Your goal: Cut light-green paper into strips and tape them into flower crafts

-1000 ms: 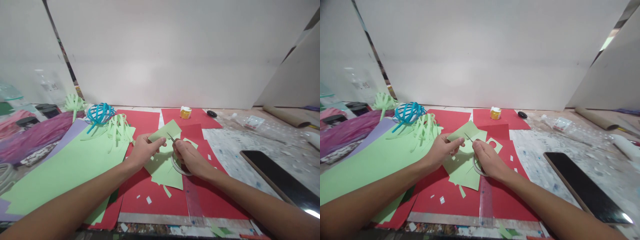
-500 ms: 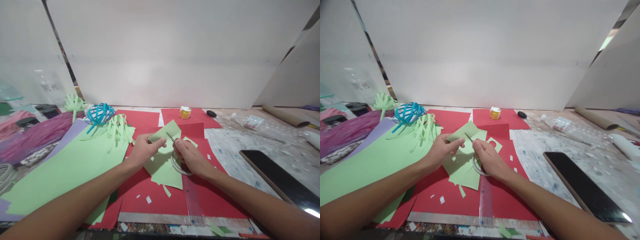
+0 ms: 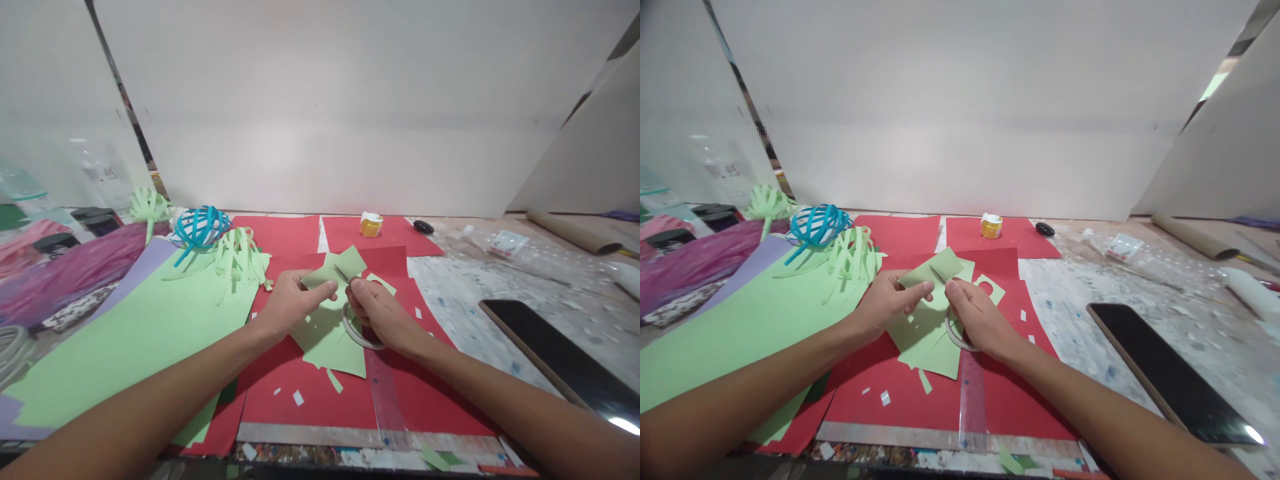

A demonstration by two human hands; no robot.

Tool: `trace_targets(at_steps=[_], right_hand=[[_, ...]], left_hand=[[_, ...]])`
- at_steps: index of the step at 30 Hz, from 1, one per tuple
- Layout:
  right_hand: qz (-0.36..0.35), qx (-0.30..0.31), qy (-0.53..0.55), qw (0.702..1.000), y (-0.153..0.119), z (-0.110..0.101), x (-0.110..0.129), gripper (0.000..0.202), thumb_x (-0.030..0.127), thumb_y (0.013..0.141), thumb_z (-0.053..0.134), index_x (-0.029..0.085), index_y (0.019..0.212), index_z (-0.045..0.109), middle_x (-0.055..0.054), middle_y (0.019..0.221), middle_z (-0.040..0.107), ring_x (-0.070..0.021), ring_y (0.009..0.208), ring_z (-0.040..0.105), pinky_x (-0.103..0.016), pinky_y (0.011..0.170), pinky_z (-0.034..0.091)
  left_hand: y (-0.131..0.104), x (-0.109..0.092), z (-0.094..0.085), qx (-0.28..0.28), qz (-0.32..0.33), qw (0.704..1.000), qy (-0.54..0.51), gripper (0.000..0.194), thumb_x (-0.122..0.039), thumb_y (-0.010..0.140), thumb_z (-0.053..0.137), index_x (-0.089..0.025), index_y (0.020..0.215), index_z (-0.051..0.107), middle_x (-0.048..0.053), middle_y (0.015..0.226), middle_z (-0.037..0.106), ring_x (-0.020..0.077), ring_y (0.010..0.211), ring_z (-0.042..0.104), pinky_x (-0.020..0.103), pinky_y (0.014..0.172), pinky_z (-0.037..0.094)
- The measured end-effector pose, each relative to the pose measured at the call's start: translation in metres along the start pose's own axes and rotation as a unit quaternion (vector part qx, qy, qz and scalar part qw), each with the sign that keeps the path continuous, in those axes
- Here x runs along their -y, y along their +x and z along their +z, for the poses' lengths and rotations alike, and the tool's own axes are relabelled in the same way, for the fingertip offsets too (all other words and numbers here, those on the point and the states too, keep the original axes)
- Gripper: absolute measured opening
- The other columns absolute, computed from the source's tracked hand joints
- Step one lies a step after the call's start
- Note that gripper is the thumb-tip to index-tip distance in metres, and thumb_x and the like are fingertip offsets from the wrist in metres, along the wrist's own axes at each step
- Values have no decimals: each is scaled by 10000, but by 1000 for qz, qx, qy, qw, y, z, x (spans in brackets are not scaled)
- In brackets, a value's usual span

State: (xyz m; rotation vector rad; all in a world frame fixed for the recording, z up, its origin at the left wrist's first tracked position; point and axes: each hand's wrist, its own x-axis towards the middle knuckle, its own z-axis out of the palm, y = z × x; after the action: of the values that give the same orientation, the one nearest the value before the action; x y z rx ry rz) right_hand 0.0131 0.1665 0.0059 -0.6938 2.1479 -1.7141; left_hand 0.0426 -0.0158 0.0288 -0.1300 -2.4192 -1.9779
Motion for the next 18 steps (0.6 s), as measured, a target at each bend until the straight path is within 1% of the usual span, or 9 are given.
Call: trace_targets(at_steps=[7, 14, 18], right_hand=[[-13, -1, 2, 1000, 1, 0, -1, 511, 657, 907, 348, 220, 643, 315, 64, 580, 227, -90, 471, 188, -239, 426, 174], [8, 18, 6, 1000, -1, 0, 3, 513, 668, 907, 323, 220, 657, 310, 70, 588, 194, -84, 475, 144, -231, 415, 146], [17, 19, 11, 1000, 0, 0, 3, 516, 673, 903, 326, 218, 658, 310, 70, 591, 202, -81, 474, 145, -228, 411, 141]], left_hand=[[0, 1, -1, 10, -4, 1000, 0, 321, -449, 765, 641, -147, 656, 666, -54, 469, 419, 78, 438, 390, 208, 442, 332], [-1, -1, 1, 5, -25, 1000, -9, 310, -445, 745, 647, -150, 650, 655, -50, 474, 422, 81, 449, 391, 212, 458, 339], [-1, -1, 0, 10, -24, 1000, -14, 315, -453, 753, 643, -154, 656, 651, -50, 479, 417, 83, 450, 382, 217, 461, 339]])
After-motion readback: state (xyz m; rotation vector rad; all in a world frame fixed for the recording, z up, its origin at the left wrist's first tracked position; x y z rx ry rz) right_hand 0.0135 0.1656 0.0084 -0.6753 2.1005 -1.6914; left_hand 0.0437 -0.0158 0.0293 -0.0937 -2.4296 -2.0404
